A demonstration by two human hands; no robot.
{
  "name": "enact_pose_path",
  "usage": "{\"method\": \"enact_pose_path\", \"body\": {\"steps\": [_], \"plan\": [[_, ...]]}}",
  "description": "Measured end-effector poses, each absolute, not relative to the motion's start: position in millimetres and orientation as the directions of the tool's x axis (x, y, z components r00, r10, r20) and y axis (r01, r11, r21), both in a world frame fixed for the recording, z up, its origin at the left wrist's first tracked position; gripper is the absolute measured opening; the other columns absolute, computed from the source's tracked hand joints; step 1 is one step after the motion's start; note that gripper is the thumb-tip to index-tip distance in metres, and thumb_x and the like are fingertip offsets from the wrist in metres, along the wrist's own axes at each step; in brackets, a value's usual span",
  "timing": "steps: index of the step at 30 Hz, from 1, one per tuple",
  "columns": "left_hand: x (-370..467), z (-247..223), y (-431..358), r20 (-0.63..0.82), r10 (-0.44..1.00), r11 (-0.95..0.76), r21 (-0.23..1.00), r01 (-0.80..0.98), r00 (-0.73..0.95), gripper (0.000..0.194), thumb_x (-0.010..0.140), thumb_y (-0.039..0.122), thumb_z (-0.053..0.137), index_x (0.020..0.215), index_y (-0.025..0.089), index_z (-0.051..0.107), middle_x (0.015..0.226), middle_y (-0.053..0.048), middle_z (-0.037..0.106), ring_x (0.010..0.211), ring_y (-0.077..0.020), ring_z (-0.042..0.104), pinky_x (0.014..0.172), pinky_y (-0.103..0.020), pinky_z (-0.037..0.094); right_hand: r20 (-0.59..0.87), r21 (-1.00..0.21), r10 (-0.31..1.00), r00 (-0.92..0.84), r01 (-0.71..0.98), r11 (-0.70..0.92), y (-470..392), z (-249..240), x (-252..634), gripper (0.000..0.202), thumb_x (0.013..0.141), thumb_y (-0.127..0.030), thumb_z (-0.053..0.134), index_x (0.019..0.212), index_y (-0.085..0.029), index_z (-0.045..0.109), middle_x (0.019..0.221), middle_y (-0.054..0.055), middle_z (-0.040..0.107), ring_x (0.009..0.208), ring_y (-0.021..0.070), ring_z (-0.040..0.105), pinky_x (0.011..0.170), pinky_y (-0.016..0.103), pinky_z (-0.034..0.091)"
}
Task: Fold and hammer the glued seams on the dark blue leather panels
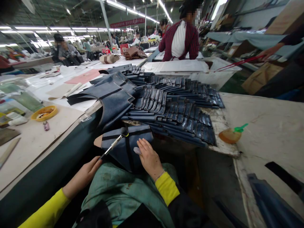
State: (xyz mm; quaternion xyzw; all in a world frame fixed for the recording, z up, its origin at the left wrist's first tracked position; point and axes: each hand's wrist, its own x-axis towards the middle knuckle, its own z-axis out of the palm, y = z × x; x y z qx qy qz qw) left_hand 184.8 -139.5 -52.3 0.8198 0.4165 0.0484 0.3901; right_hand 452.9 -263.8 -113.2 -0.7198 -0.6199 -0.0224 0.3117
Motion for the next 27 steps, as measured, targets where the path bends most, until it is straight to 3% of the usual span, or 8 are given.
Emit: {"method": "enact_pose_path", "body": {"steps": [5, 11, 16, 21, 24, 27], "plan": [[183, -48, -141, -0.167, 0.750, -0.380, 0.684, 0.623, 0.640, 0.043, 0.089, 0.048, 0.035, 0.122, 0.024, 0.049, 0.116, -0.004, 0.061, 0.106, -0.0204, 0.057, 0.092, -0.028, 0.042, 0.393, -0.412, 0.889, 0.235, 0.910, -0.058, -263, -113, 453, 0.051, 0.082, -0.005, 0.040, 0.131, -0.017, 0.046, 0.135, 0.006, 0.045, 0.129, 0.0203, 0.035, 0.104, 0.039, 0.039], [183, -53, -142, -0.253, 0.716, -0.381, 0.640, 0.667, 0.651, 0.046, 0.089, 0.049, 0.034, 0.119, 0.020, 0.052, 0.109, -0.007, 0.064, 0.100, -0.0224, 0.061, 0.088, -0.029, 0.045, 0.406, -0.416, 0.882, 0.237, 0.908, -0.052, -263, -114, 453, 0.052, 0.081, -0.004, 0.040, 0.130, -0.017, 0.046, 0.135, 0.006, 0.045, 0.128, 0.0206, 0.035, 0.104, 0.040, 0.039], [191, -49, -139, -0.162, 0.757, -0.369, 0.694, 0.619, 0.633, 0.047, 0.089, 0.048, 0.032, 0.124, 0.020, 0.047, 0.110, -0.007, 0.063, 0.100, -0.0215, 0.059, 0.089, -0.030, 0.045, 0.417, -0.421, 0.878, 0.236, 0.906, -0.044, -263, -115, 454, 0.051, 0.081, -0.004, 0.040, 0.130, -0.017, 0.046, 0.136, 0.006, 0.045, 0.129, 0.0204, 0.034, 0.104, 0.039, 0.039], [205, -47, -136, -0.243, 0.698, -0.378, 0.675, 0.634, 0.674, 0.046, 0.088, 0.050, 0.034, 0.117, 0.021, 0.053, 0.102, -0.007, 0.066, 0.098, -0.0239, 0.061, 0.089, -0.032, 0.044, 0.409, -0.430, 0.875, 0.259, 0.900, -0.066, -263, -114, 454, 0.051, 0.081, -0.004, 0.041, 0.129, -0.017, 0.047, 0.135, 0.006, 0.046, 0.128, 0.0207, 0.035, 0.104, 0.040, 0.040], [216, -44, -136, -0.170, 0.705, -0.402, 0.704, 0.585, 0.689, 0.047, 0.088, 0.049, 0.035, 0.121, 0.020, 0.051, 0.111, -0.007, 0.063, 0.106, -0.0228, 0.057, 0.093, -0.030, 0.042, 0.406, -0.436, 0.874, 0.267, 0.897, -0.072, -264, -113, 454, 0.052, 0.080, -0.003, 0.041, 0.129, -0.018, 0.047, 0.134, 0.006, 0.047, 0.128, 0.0205, 0.036, 0.104, 0.039, 0.039], [225, -43, -137, -0.178, 0.687, -0.413, 0.702, 0.580, 0.705, 0.046, 0.089, 0.048, 0.035, 0.119, 0.019, 0.052, 0.105, -0.006, 0.065, 0.100, -0.0220, 0.060, 0.090, -0.029, 0.043, 0.412, -0.443, 0.870, 0.272, 0.894, -0.069, -265, -113, 454, 0.055, 0.079, -0.002, 0.040, 0.130, -0.020, 0.046, 0.133, 0.005, 0.047, 0.128, 0.0201, 0.035, 0.105, 0.039, 0.039]]}}
